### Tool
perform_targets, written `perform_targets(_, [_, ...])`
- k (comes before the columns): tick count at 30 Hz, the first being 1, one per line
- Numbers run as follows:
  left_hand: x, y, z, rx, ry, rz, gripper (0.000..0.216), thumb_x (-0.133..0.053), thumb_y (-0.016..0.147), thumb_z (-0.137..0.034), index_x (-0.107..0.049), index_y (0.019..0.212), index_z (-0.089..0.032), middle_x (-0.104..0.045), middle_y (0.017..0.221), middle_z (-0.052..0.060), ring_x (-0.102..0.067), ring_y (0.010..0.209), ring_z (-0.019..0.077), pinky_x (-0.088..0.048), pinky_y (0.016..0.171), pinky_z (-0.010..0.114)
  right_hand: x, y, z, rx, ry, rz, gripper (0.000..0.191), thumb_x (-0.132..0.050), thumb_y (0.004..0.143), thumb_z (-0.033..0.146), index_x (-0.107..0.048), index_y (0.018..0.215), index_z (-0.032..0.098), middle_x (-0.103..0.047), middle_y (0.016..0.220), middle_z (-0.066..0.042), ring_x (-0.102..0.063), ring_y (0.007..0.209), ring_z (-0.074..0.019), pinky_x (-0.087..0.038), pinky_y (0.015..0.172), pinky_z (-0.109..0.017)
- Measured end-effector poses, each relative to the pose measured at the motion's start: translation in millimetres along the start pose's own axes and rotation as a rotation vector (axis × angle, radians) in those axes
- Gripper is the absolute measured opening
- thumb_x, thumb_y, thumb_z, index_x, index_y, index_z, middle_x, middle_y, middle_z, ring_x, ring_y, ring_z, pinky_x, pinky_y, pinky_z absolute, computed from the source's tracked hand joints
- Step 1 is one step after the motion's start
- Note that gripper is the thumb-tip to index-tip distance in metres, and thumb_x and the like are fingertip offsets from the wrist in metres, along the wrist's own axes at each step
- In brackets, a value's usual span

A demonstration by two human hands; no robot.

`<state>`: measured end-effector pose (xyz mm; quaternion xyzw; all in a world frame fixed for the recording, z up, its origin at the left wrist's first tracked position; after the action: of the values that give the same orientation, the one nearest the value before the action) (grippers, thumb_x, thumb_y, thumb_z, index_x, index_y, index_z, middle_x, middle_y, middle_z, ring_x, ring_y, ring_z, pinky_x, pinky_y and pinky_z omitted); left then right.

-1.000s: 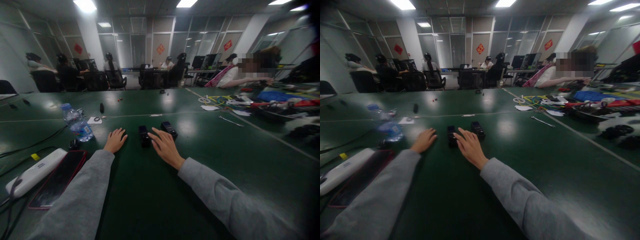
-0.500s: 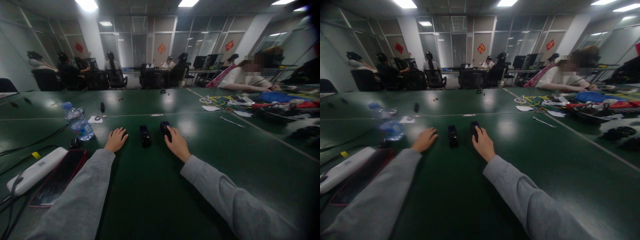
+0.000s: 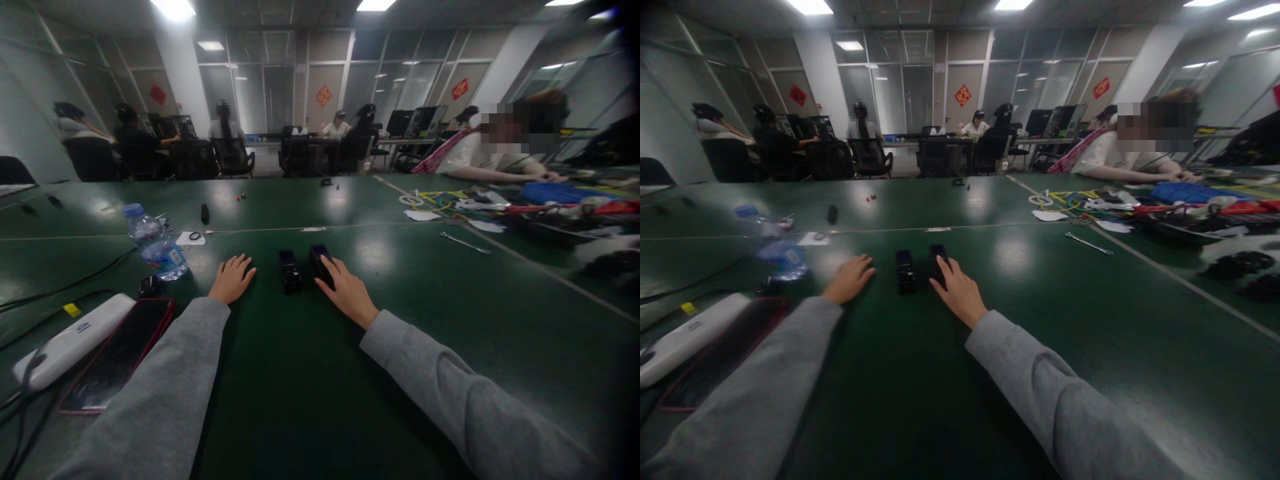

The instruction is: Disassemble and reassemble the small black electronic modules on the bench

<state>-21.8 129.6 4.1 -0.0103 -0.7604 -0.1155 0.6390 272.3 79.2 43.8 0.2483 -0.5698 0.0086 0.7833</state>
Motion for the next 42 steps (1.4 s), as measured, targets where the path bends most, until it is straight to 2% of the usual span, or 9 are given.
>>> perform_targets(9, [2, -1, -1, 0.008, -0.005, -0.003, 0.057, -0.025, 0.098, -0.053, -0.042, 0.143, -0.023, -0.037, 0.154, 0.008, -0.032, 0.143, 0.0273, -0.027, 0.114, 0.052, 2, -1, 2, 0.012, 0.037, -0.032, 0.06, -0.04, 0.098, 0.046, -0.031, 0.15, 0.018, -0.039, 0.145, -0.016, -0.063, 0.102, -0.0298, -0.058, 0.078, -0.046])
perform_targets(17, [2, -1, -1, 0.009, -0.011, 0.009, 0.058, -0.025, 0.098, -0.053, -0.041, 0.144, -0.021, -0.036, 0.155, 0.01, -0.032, 0.143, 0.0279, -0.026, 0.115, 0.053, 43, -3, -25, -0.128, 0.192, -0.445, 0.058, -0.04, 0.096, 0.039, -0.03, 0.15, 0.021, -0.037, 0.146, -0.012, -0.053, 0.12, -0.0285, -0.054, 0.092, -0.043])
perform_targets(22, [2, -1, -1, 0.011, -0.018, 0.007, 0.057, -0.026, 0.098, -0.053, -0.041, 0.144, -0.022, -0.036, 0.155, 0.009, -0.032, 0.143, 0.0281, -0.026, 0.115, 0.053, 20, 0, -60, -0.338, 0.142, -0.305, 0.058, -0.042, 0.093, 0.039, -0.039, 0.146, 0.016, -0.046, 0.135, -0.017, -0.059, 0.105, -0.0312, -0.053, 0.087, -0.049])
perform_targets(25, [1, -1, 0, 0.007, -0.017, 0.007, 0.058, -0.025, 0.098, -0.054, -0.041, 0.144, -0.023, -0.037, 0.155, 0.009, -0.032, 0.143, 0.0277, -0.026, 0.115, 0.052, 7, 3, -62, -0.319, 0.084, -0.199, 0.055, -0.042, 0.093, 0.037, -0.042, 0.143, 0.013, -0.048, 0.13, -0.019, -0.058, 0.105, -0.0305, -0.052, 0.088, -0.047])
perform_targets(27, [1, -1, 0, 0.008, -0.011, 0.007, 0.058, -0.024, 0.098, -0.054, -0.041, 0.144, -0.023, -0.036, 0.155, 0.009, -0.031, 0.143, 0.0276, -0.026, 0.115, 0.052, 10, 4, -58, -0.28, 0.014, -0.222, 0.053, -0.04, 0.095, 0.036, -0.042, 0.142, 0.012, -0.045, 0.132, -0.02, -0.052, 0.116, -0.033, -0.048, 0.094, -0.049])
perform_targets(30, [0, 0, 0, 0.011, 0.0, 0.009, 0.057, -0.025, 0.098, -0.054, -0.041, 0.144, -0.023, -0.035, 0.156, 0.009, -0.031, 0.143, 0.0277, -0.026, 0.115, 0.052, 34, 0, -44, -0.231, -0.045, -0.383, 0.049, -0.031, 0.099, 0.034, -0.041, 0.142, 0.012, -0.038, 0.139, -0.021, -0.035, 0.132, -0.0344, -0.037, 0.104, -0.055])
perform_targets(33, [0, 0, 0, 0.009, -0.001, 0.011, 0.057, -0.026, 0.098, -0.053, -0.042, 0.143, -0.022, -0.035, 0.155, 0.009, -0.031, 0.143, 0.0279, -0.025, 0.115, 0.053, 51, -5, -4, -0.065, -0.02, -0.439, 0.046, -0.029, 0.101, 0.032, -0.039, 0.144, 0.018, -0.032, 0.146, -0.016, -0.03, 0.137, -0.0306, -0.032, 0.109, -0.055])
perform_targets(37, [1, -1, -1, 0.011, -0.012, -0.004, 0.058, -0.025, 0.098, -0.054, -0.042, 0.143, -0.022, -0.036, 0.155, 0.009, -0.031, 0.143, 0.0281, -0.025, 0.115, 0.053, 28, -7, 68, 0.151, 0.086, -0.199, 0.049, -0.033, 0.102, 0.037, -0.031, 0.149, 0.024, -0.028, 0.151, -0.013, -0.032, 0.138, -0.0293, -0.038, 0.108, -0.05])
perform_targets(42, [1, -1, 0, 0.023, -0.012, -0.014, 0.056, -0.027, 0.098, -0.054, -0.042, 0.143, -0.024, -0.036, 0.155, 0.008, -0.03, 0.144, 0.0281, -0.025, 0.115, 0.053, -21, 3, 95, -0.041, 0.206, 0.008, 0.069, -0.047, 0.097, 0.046, -0.02, 0.154, 0.02, -0.015, 0.155, -0.021, -0.046, 0.128, -0.0371, -0.049, 0.097, -0.049])
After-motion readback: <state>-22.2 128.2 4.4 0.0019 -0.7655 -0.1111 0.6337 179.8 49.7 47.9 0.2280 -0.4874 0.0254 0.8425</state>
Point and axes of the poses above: each hand's wrist, its own y-axis towards the middle knuckle, its own x-axis out of the back of the hand, z = x × y, the point moved 8 cm from there along y, towards the middle knuckle
